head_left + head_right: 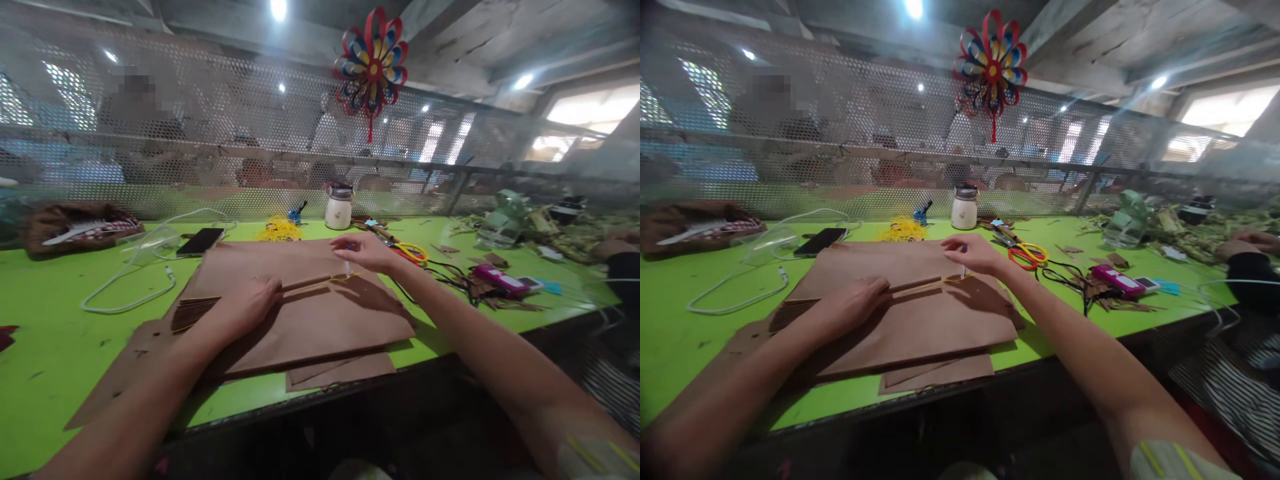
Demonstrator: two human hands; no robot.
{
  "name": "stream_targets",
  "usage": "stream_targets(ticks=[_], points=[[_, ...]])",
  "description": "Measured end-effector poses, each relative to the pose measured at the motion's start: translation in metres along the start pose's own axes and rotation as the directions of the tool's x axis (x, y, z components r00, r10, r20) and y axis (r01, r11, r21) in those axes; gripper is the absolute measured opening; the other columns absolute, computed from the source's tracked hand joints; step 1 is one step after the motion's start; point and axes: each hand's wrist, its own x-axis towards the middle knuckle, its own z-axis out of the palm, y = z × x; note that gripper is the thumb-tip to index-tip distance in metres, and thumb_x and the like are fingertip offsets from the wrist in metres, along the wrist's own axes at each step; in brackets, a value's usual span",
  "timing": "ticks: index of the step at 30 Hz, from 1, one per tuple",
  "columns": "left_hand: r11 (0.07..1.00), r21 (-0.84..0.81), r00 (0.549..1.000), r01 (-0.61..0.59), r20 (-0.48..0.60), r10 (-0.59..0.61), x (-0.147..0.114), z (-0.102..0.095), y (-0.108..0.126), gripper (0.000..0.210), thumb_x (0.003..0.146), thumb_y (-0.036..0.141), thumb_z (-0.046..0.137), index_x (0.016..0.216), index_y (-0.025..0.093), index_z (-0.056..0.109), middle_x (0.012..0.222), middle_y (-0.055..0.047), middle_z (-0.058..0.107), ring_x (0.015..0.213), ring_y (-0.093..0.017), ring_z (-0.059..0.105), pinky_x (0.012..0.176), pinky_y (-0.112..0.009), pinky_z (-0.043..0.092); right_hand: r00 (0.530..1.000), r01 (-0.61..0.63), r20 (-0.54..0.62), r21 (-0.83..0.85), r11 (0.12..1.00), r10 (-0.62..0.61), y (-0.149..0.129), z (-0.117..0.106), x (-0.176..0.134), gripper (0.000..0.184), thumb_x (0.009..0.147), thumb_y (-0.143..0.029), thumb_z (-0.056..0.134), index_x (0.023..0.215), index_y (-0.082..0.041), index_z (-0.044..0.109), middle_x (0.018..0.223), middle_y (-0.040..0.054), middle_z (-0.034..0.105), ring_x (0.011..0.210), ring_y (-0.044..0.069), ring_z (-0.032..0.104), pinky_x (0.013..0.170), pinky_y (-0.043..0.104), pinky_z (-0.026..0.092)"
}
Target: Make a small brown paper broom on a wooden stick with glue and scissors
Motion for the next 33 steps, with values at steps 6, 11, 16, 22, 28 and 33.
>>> stream_targets(ticks=[6, 11, 16, 22, 28, 33], points=[[0.999, -0.036, 0.999, 0.004, -0.031, -0.005, -0.001, -0.008, 0.003, 0.027, 0.09, 0.027, 0.031, 0.085, 0.014, 0.055, 0.08, -0.009, 0.062, 0.069, -0.019, 0.055, 0.066, -0.03, 0.04, 0.868, -0.059, 0.496, 0.146, 0.988, -0.021, -0.017, 0.021, 0.019, 0.063, 0.073, -0.029, 0.068, 0.131, -0.018, 0.045, 0.115, 0.0124, 0.061, 0.101, 0.019, 0.058, 0.086, 0.033, 0.047], [1.0, -0.003, 1.0, 0.007, 0.002, -0.007, -0.001, -0.008, 0.002, 0.025, 0.089, 0.027, 0.033, 0.087, 0.015, 0.054, 0.079, -0.009, 0.063, 0.068, -0.02, 0.055, 0.062, -0.031, 0.04, 0.813, -0.19, 0.581, 0.209, 0.959, 0.034, 0.001, 0.04, 0.019, 0.069, 0.071, -0.025, 0.07, 0.133, -0.019, 0.041, 0.103, 0.0092, 0.065, 0.089, 0.018, 0.063, 0.077, 0.028, 0.049], [0.999, -0.047, 0.998, -0.004, -0.061, 0.001, 0.0, -0.006, 0.001, 0.026, 0.09, 0.029, 0.033, 0.086, 0.016, 0.055, 0.08, -0.008, 0.061, 0.071, -0.019, 0.055, 0.067, -0.031, 0.041, 0.797, -0.342, 0.599, 0.333, 0.879, 0.083, 0.001, 0.042, 0.008, 0.058, 0.069, -0.022, 0.07, 0.124, -0.019, 0.051, 0.096, 0.0062, 0.067, 0.079, 0.015, 0.064, 0.067, 0.024, 0.051], [0.998, -0.067, 0.999, 0.02, -0.042, -0.023, -0.001, -0.011, 0.003, 0.025, 0.089, 0.026, 0.034, 0.091, 0.015, 0.056, 0.085, -0.009, 0.062, 0.076, -0.021, 0.056, 0.07, -0.032, 0.041, 0.834, -0.294, 0.552, 0.467, 0.834, -0.015, -0.007, 0.02, 0.005, 0.051, 0.07, -0.028, 0.072, 0.118, -0.018, 0.056, 0.114, 0.009, 0.063, 0.103, 0.019, 0.058, 0.086, 0.03, 0.046], [0.994, -0.103, 0.998, -0.037, -0.051, 0.032, -0.004, -0.021, 0.017, 0.025, 0.089, 0.028, 0.036, 0.095, 0.016, 0.057, 0.088, -0.009, 0.062, 0.08, -0.02, 0.056, 0.072, -0.031, 0.041, 0.88, -0.372, 0.475, 0.712, 0.596, -0.019, -0.033, 0.022, 0.01, 0.053, 0.093, -0.052, 0.029, 0.117, -0.014, 0.056, 0.115, 0.0134, 0.062, 0.108, 0.02, 0.056, 0.09, 0.034, 0.042], [0.993, -0.057, 0.989, -0.105, -0.108, 0.098, -0.007, -0.028, 0.017, 0.028, 0.093, 0.031, 0.032, 0.099, 0.018, 0.055, 0.089, -0.008, 0.061, 0.079, -0.019, 0.054, 0.071, -0.031, 0.04, 0.669, -0.655, 0.736, 0.516, 0.551, 0.106, -0.038, 0.043, 0.005, 0.064, 0.093, -0.055, 0.015, 0.119, -0.014, 0.056, 0.091, 0.0119, 0.069, 0.079, 0.018, 0.065, 0.065, 0.028, 0.048]])
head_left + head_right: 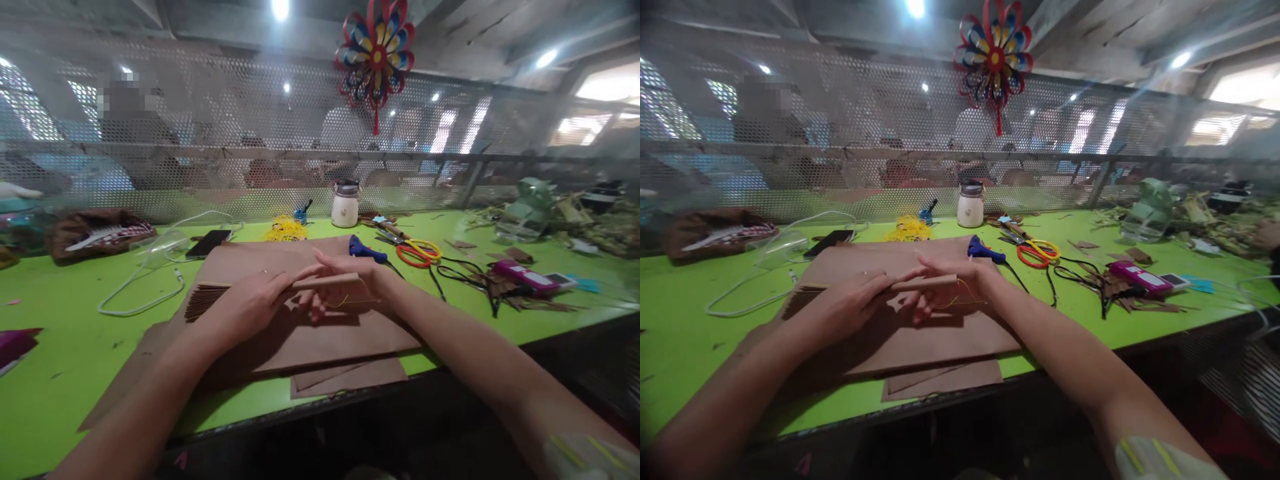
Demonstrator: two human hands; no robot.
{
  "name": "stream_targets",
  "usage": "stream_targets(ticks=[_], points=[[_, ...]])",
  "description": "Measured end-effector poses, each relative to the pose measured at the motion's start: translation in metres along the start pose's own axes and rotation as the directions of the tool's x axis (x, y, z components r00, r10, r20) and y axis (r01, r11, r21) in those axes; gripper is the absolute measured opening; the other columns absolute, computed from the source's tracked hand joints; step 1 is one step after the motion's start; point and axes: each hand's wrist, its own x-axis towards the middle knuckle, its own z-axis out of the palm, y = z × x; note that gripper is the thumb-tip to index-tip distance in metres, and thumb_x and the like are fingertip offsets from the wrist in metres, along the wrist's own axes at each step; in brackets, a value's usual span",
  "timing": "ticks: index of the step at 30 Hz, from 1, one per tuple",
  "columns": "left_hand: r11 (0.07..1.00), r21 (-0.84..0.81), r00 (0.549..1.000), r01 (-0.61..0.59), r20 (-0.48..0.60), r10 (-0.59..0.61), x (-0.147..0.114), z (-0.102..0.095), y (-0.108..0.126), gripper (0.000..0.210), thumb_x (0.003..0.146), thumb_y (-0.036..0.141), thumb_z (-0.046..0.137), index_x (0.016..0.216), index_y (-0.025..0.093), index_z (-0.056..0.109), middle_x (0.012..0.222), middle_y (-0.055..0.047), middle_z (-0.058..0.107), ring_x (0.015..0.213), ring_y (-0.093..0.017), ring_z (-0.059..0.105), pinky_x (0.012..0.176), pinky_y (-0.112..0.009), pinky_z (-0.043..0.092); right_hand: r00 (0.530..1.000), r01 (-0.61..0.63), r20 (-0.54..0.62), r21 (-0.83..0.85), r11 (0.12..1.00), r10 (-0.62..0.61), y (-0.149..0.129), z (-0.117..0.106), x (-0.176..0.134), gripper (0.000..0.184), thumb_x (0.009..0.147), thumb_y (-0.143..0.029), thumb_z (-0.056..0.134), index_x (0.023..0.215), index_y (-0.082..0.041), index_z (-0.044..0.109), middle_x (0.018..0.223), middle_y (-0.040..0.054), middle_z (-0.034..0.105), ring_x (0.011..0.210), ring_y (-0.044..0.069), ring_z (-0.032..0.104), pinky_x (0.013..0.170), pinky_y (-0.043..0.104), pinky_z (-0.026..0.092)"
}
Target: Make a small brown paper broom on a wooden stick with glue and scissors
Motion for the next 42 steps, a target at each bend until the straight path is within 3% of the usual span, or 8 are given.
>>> stream_targets(ticks=[5, 8, 11, 14, 20, 27, 35, 42], points=[[0.998, 0.042, 0.999, 0.039, 0.03, -0.04, 0.0, 0.001, -0.006, 0.025, 0.092, 0.03, 0.034, 0.093, 0.018, 0.055, 0.084, -0.007, 0.06, 0.078, -0.019, 0.053, 0.071, -0.031, 0.039, 0.993, 0.085, -0.069, -0.158, 0.984, -0.097, 0.007, -0.026, -0.006, 0.039, 0.087, -0.047, 0.049, 0.102, -0.014, 0.064, 0.058, -0.0001, 0.06, 0.049, 0.009, 0.052, 0.044, 0.019, 0.038], [0.996, 0.021, 0.995, 0.085, 0.055, -0.087, 0.0, 0.005, -0.009, 0.024, 0.091, 0.029, 0.035, 0.091, 0.017, 0.056, 0.083, -0.008, 0.061, 0.078, -0.02, 0.055, 0.071, -0.031, 0.04, 0.979, 0.127, -0.129, -0.236, 0.963, -0.161, 0.005, -0.04, -0.015, 0.032, 0.083, -0.043, 0.056, 0.092, -0.013, 0.064, 0.054, -0.0035, 0.052, 0.045, 0.006, 0.046, 0.038, 0.017, 0.028], [0.993, -0.002, 0.991, 0.117, 0.07, -0.117, 0.001, 0.01, -0.011, 0.025, 0.09, 0.029, 0.035, 0.087, 0.017, 0.057, 0.083, -0.008, 0.062, 0.076, -0.02, 0.056, 0.07, -0.03, 0.04, 0.973, 0.093, -0.167, -0.352, 0.931, -0.16, 0.004, -0.045, -0.022, 0.031, 0.08, -0.044, 0.059, 0.088, -0.014, 0.062, 0.051, -0.0043, 0.052, 0.041, 0.004, 0.039, 0.037, 0.017, 0.02], [0.99, -0.016, 0.985, 0.14, 0.099, -0.138, 0.0, 0.012, -0.012, 0.026, 0.089, 0.03, 0.034, 0.084, 0.017, 0.056, 0.08, -0.007, 0.063, 0.073, -0.02, 0.056, 0.067, -0.03, 0.04, 0.972, 0.027, -0.193, -0.47, 0.882, -0.133, 0.008, -0.045, -0.026, 0.037, 0.079, -0.05, 0.057, 0.08, -0.014, 0.062, 0.049, -0.004, 0.052, 0.037, 0.004, 0.031, 0.037, 0.018, 0.02], [0.978, -0.068, 0.967, 0.196, 0.182, -0.181, -0.002, 0.002, -0.005, 0.029, 0.088, 0.032, 0.034, 0.082, 0.017, 0.058, 0.083, -0.008, 0.063, 0.072, -0.019, 0.056, 0.063, -0.028, 0.039, 0.946, -0.033, -0.271, -0.623, 0.782, -0.176, 0.026, -0.039, -0.041, 0.039, 0.075, -0.048, 0.062, 0.095, -0.014, 0.065, 0.049, -0.0056, 0.046, 0.042, 0.006, 0.037, 0.041, 0.02, 0.027], [0.97, -0.133, 0.962, 0.204, 0.211, -0.173, -0.004, -0.001, 0.0, 0.032, 0.089, 0.037, 0.034, 0.087, 0.018, 0.059, 0.087, -0.008, 0.064, 0.077, -0.02, 0.057, 0.067, -0.029, 0.04, 0.923, -0.003, -0.322, -0.55, 0.835, -0.209, 0.032, -0.04, -0.068, 0.038, 0.079, -0.047, 0.057, 0.09, -0.012, 0.066, 0.049, -0.006, 0.042, 0.042, 0.005, 0.033, 0.041, 0.019, 0.023], [0.967, -0.2, 0.971, 0.156, 0.212, -0.113, -0.005, 0.007, -0.005, 0.031, 0.09, 0.038, 0.034, 0.083, 0.019, 0.057, 0.084, -0.005, 0.062, 0.073, -0.018, 0.054, 0.065, -0.028, 0.039, 0.961, -0.041, -0.261, -0.452, 0.891, -0.088, 0.039, -0.047, -0.073, 0.032, 0.078, -0.044, 0.058, 0.074, -0.013, 0.06, 0.041, -0.0051, 0.047, 0.036, 0.005, 0.035, 0.039, 0.018, 0.021], [0.988, -0.122, 0.981, 0.099, 0.176, -0.077, -0.004, 0.017, -0.012, 0.031, 0.091, 0.036, 0.034, 0.082, 0.018, 0.058, 0.085, -0.006, 0.058, 0.075, -0.018, 0.053, 0.069, -0.029, 0.039, 0.952, -0.13, -0.302, -0.533, 0.836, -0.044, 0.042, -0.055, -0.085, 0.037, 0.079, -0.05, 0.055, 0.076, -0.014, 0.061, 0.043, -0.0052, 0.048, 0.035, 0.006, 0.034, 0.037, 0.018, 0.023]])
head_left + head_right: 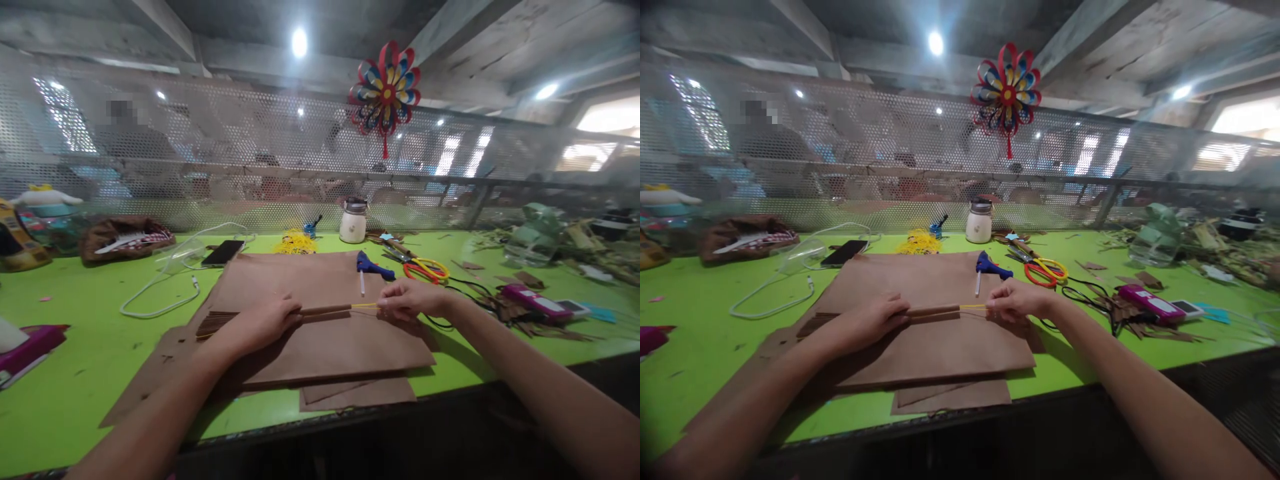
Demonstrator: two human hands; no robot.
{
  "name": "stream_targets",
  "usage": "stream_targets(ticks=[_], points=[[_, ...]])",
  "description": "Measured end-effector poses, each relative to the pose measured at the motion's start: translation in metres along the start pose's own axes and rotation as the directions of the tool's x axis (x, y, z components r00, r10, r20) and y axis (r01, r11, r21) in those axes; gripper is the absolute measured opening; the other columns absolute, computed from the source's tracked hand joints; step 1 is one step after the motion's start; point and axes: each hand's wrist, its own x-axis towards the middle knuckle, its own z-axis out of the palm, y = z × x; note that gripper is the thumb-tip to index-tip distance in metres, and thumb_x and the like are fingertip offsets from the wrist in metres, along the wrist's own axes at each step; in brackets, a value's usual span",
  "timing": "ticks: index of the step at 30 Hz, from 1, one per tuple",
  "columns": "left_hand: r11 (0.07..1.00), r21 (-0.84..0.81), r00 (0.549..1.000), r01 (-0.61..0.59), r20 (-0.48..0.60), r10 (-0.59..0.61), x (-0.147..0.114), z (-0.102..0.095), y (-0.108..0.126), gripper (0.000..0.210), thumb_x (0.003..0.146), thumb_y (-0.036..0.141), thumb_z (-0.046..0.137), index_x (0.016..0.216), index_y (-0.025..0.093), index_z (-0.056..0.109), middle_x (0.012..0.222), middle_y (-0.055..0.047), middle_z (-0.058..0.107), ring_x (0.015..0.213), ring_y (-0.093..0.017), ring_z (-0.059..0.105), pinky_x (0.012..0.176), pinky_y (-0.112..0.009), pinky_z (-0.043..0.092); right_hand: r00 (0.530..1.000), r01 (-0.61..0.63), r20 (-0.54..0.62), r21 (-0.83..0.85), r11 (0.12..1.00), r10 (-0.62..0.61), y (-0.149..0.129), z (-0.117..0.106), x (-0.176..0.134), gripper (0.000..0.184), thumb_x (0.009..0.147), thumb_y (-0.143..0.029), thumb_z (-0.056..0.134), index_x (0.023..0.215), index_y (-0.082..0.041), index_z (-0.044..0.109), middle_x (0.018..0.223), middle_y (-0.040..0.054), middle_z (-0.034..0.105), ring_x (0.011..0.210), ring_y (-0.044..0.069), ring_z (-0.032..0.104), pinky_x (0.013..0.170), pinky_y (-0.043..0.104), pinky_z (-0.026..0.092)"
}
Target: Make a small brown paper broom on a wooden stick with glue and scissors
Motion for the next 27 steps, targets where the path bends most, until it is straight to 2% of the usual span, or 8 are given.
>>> stream_targets(ticks=[3, 6, 9, 12, 17, 21, 24, 27], points=[[0.999, 0.04, 1.0, 0.014, -0.019, -0.013, 0.0, 0.002, 0.0, 0.032, 0.091, 0.036, 0.034, 0.082, 0.018, 0.058, 0.087, -0.007, 0.056, 0.074, -0.017, 0.052, 0.068, -0.029, 0.039, 0.998, -0.022, -0.057, -0.179, 0.984, 0.012, -0.003, -0.011, -0.008, 0.041, 0.081, -0.052, 0.05, 0.068, -0.015, 0.059, 0.045, -0.0018, 0.053, 0.04, 0.008, 0.042, 0.042, 0.02, 0.029], [0.999, 0.048, 0.999, 0.024, -0.023, -0.023, 0.001, 0.003, 0.001, 0.034, 0.092, 0.036, 0.032, 0.081, 0.017, 0.058, 0.086, -0.007, 0.055, 0.073, -0.017, 0.052, 0.067, -0.029, 0.039, 0.975, -0.117, -0.222, -0.412, 0.904, 0.025, -0.009, -0.023, -0.015, 0.042, 0.084, -0.049, 0.046, 0.067, -0.015, 0.062, 0.053, 0.0035, 0.062, 0.045, 0.011, 0.049, 0.047, 0.022, 0.034], [0.999, 0.032, 0.999, 0.03, -0.015, -0.029, 0.002, 0.003, 0.002, 0.035, 0.092, 0.036, 0.031, 0.083, 0.017, 0.059, 0.086, -0.007, 0.055, 0.074, -0.017, 0.052, 0.068, -0.029, 0.04, 0.899, -0.253, -0.434, -0.61, 0.751, -0.05, -0.018, -0.027, -0.019, 0.036, 0.086, -0.041, 0.044, 0.077, -0.016, 0.068, 0.067, 0.0076, 0.068, 0.055, 0.016, 0.057, 0.052, 0.025, 0.037], [1.0, 0.025, 1.0, 0.014, 0.003, -0.014, 0.003, 0.002, 0.002, 0.036, 0.092, 0.036, 0.031, 0.091, 0.019, 0.062, 0.085, -0.007, 0.055, 0.074, -0.018, 0.053, 0.069, -0.029, 0.04, 0.825, -0.26, -0.514, -0.715, 0.649, -0.235, -0.03, -0.017, -0.013, 0.031, 0.086, -0.035, 0.045, 0.085, -0.017, 0.07, 0.082, 0.0093, 0.071, 0.072, 0.021, 0.062, 0.06, 0.027, 0.039], [1.0, 0.005, 1.0, 0.016, 0.025, -0.016, 0.004, 0.003, -0.001, 0.037, 0.091, 0.038, 0.031, 0.099, 0.022, 0.063, 0.088, -0.007, 0.055, 0.076, -0.018, 0.056, 0.07, -0.029, 0.041, 0.837, 0.105, -0.308, -0.721, 0.685, -0.453, -0.056, 0.024, 0.016, 0.023, 0.086, -0.026, 0.048, 0.092, -0.016, 0.069, 0.092, 0.0073, 0.07, 0.08, 0.017, 0.061, 0.069, 0.026, 0.042], [1.0, -0.024, 1.0, 0.011, 0.015, -0.011, 0.006, 0.007, -0.005, 0.04, 0.092, 0.04, 0.029, 0.099, 0.022, 0.064, 0.088, -0.007, 0.055, 0.075, -0.018, 0.055, 0.072, -0.029, 0.041, 0.812, 0.267, -0.173, -0.74, 0.618, -0.558, -0.069, 0.058, 0.045, 0.024, 0.087, -0.028, 0.049, 0.102, -0.016, 0.065, 0.1, 0.0093, 0.067, 0.093, 0.02, 0.057, 0.078, 0.03, 0.041], [1.0, -0.004, 1.0, 0.001, 0.003, -0.001, 0.007, 0.01, -0.008, 0.042, 0.092, 0.044, 0.028, 0.096, 0.022, 0.064, 0.083, -0.006, 0.055, 0.073, -0.017, 0.054, 0.07, -0.029, 0.04, 0.813, 0.313, -0.091, -0.765, 0.564, -0.575, -0.066, 0.076, 0.064, 0.025, 0.087, -0.028, 0.05, 0.104, -0.014, 0.063, 0.095, 0.0108, 0.065, 0.091, 0.021, 0.054, 0.079, 0.032, 0.04], [0.999, 0.052, 0.999, 0.001, -0.034, 0.001, 0.007, 0.012, -0.01, 0.041, 0.092, 0.043, 0.029, 0.091, 0.022, 0.065, 0.081, -0.006, 0.054, 0.073, -0.018, 0.054, 0.068, -0.029, 0.039, 0.795, 0.31, -0.092, -0.788, 0.532, -0.599, -0.055, 0.084, 0.075, 0.023, 0.086, -0.032, 0.053, 0.096, -0.014, 0.064, 0.093, 0.0107, 0.062, 0.089, 0.021, 0.051, 0.078, 0.034, 0.04]])
